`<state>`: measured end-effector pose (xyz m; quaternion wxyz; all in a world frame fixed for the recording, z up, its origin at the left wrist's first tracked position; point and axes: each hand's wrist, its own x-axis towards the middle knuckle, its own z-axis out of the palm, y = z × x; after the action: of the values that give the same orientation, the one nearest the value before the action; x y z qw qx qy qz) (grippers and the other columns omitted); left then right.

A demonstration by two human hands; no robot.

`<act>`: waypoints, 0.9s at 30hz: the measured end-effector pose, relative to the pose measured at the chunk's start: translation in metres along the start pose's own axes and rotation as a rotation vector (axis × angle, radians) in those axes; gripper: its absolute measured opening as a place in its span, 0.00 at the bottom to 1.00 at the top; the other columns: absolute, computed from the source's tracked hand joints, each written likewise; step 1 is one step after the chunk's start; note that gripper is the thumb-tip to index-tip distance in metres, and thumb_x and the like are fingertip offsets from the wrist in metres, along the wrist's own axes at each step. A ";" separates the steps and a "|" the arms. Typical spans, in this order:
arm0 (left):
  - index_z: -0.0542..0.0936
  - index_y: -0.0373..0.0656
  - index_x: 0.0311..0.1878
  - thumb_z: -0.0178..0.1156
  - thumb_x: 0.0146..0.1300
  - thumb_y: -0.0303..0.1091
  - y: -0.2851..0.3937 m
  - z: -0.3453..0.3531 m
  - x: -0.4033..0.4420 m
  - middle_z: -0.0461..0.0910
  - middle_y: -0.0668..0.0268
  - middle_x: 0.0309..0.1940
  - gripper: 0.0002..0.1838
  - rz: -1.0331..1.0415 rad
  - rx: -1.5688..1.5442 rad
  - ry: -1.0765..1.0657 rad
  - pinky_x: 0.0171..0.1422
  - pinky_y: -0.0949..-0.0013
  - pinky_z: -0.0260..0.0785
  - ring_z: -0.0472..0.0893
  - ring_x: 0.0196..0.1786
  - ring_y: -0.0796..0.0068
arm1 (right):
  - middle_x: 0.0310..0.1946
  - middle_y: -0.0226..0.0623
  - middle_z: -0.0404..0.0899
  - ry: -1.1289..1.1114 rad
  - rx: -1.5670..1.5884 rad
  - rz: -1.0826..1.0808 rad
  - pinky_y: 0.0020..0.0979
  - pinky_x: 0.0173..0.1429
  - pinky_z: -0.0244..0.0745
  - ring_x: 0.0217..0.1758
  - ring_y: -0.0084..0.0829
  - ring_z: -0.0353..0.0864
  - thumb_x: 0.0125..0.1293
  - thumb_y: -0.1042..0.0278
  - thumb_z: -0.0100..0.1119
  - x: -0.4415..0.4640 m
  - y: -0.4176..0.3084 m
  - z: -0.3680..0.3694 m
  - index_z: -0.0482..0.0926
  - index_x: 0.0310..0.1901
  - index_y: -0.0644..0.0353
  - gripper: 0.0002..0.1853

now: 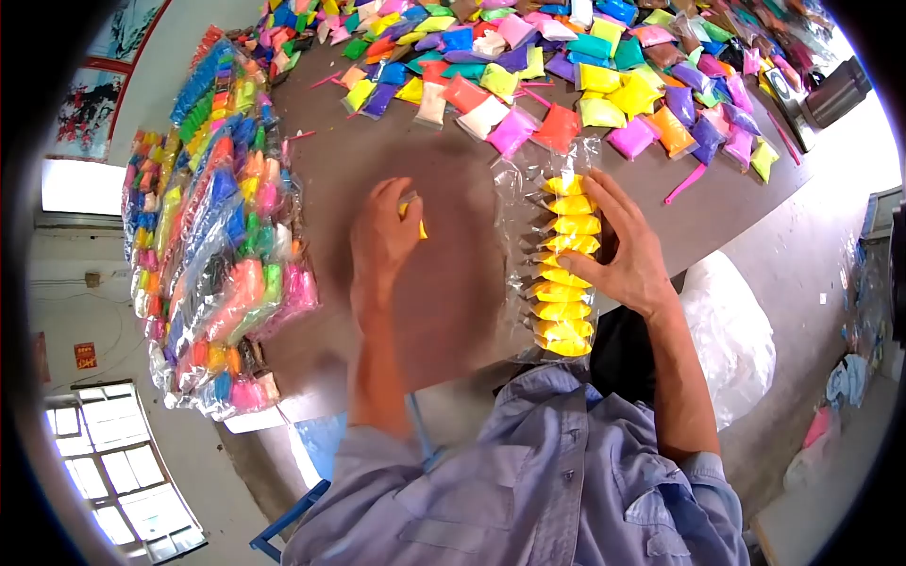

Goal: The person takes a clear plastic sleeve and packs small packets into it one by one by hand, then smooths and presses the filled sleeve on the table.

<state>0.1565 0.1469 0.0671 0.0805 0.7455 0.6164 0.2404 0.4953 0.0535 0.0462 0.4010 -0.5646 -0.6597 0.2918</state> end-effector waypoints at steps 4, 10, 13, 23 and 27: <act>0.86 0.38 0.61 0.69 0.68 0.32 -0.033 -0.007 -0.007 0.87 0.51 0.60 0.19 0.064 0.125 -0.098 0.54 0.60 0.83 0.90 0.48 0.54 | 0.82 0.47 0.70 -0.012 0.036 -0.007 0.46 0.84 0.68 0.82 0.53 0.71 0.55 0.55 0.84 -0.004 -0.003 -0.001 0.73 0.79 0.60 0.50; 0.85 0.35 0.59 0.70 0.65 0.31 -0.012 -0.019 -0.020 0.87 0.52 0.52 0.20 -0.161 -0.064 -0.244 0.55 0.62 0.81 0.88 0.48 0.57 | 0.81 0.51 0.71 0.042 0.071 -0.035 0.47 0.84 0.66 0.82 0.53 0.71 0.59 0.53 0.81 -0.015 0.001 0.003 0.75 0.77 0.63 0.46; 0.85 0.36 0.59 0.73 0.64 0.37 -0.019 -0.023 -0.033 0.88 0.49 0.51 0.23 0.068 0.053 -0.162 0.62 0.54 0.81 0.88 0.53 0.46 | 0.80 0.51 0.72 0.065 0.110 -0.015 0.47 0.84 0.66 0.82 0.53 0.72 0.63 0.52 0.77 -0.015 0.001 0.006 0.75 0.77 0.64 0.43; 0.86 0.36 0.57 0.76 0.68 0.29 0.000 -0.043 -0.042 0.86 0.66 0.45 0.17 -0.189 -0.339 -0.261 0.46 0.74 0.79 0.83 0.42 0.82 | 0.78 0.51 0.75 0.136 0.124 -0.003 0.45 0.82 0.70 0.79 0.52 0.76 0.66 0.55 0.74 -0.016 0.004 0.014 0.76 0.75 0.65 0.39; 0.85 0.38 0.52 0.75 0.69 0.30 0.037 -0.039 -0.026 0.85 0.68 0.37 0.12 -0.294 -0.680 -0.253 0.34 0.79 0.74 0.80 0.33 0.87 | 0.77 0.52 0.75 0.143 0.104 -0.015 0.45 0.81 0.70 0.78 0.52 0.77 0.65 0.55 0.74 -0.015 0.001 0.014 0.77 0.74 0.65 0.38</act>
<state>0.1682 0.1069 0.1100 0.4320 0.6038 0.5870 0.3228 0.4843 0.0403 0.0358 0.4782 -0.5575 -0.6175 0.2815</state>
